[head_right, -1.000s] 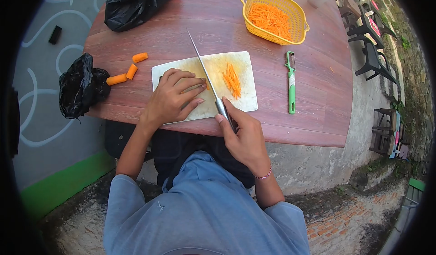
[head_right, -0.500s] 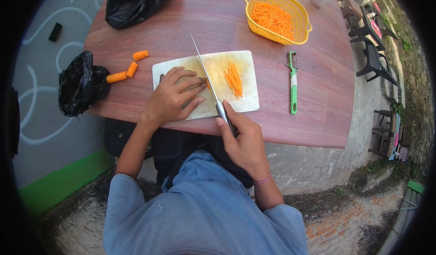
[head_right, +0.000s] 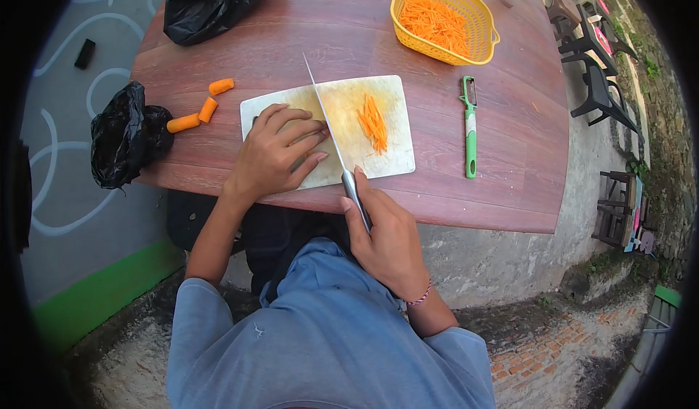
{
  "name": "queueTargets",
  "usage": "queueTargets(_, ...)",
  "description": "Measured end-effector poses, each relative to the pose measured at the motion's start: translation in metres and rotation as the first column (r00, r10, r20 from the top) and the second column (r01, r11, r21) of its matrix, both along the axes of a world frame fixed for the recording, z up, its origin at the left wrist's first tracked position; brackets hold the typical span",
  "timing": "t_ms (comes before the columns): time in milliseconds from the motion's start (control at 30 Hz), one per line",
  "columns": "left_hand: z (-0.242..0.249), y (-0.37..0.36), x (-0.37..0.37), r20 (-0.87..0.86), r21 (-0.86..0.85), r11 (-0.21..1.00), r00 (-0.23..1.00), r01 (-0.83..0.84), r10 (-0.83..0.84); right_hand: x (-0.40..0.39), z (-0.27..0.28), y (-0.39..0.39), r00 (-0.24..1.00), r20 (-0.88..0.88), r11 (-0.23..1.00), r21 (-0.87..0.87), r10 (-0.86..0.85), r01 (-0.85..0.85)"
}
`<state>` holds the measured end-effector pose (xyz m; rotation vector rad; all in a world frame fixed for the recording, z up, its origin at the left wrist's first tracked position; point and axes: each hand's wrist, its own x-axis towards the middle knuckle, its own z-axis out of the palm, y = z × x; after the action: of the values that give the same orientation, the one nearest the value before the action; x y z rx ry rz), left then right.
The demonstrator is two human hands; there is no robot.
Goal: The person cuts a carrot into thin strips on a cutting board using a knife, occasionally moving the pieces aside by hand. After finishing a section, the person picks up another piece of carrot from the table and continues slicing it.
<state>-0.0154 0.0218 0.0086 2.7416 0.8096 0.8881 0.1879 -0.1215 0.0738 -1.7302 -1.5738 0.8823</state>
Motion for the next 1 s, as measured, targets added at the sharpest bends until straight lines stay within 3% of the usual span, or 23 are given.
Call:
queueTargets(133,0.001,-0.001,0.000,-0.032,0.023,1.000,0.999,-0.010,0.011,-0.001,0.002,-0.012,0.987,0.143,0.995,0.067,0.070,-0.080)
queueTargets(233,0.002,-0.001,0.001,-0.038,0.029,1.000,0.999,-0.011,0.012,-0.002,0.009,-0.021,0.980,0.182,0.996,0.010,0.082,-0.085)
queueTargets(367,0.001,-0.001,0.001,-0.028,0.032,0.999,0.999,-0.017,0.018,-0.001,0.014,-0.026,0.981,0.174,0.997,-0.020,0.083,-0.081)
queueTargets(633,0.000,-0.002,0.001,-0.026,0.022,0.999,0.999,-0.025,0.026,-0.009,-0.011,0.016,0.973,0.228,0.993,0.100,0.033,-0.057)
queueTargets(1000,-0.002,0.000,0.002,0.020,0.065,0.998,1.000,-0.009,0.008,0.000,-0.009,0.014,0.994,0.113,0.999,0.047,0.013,-0.019)
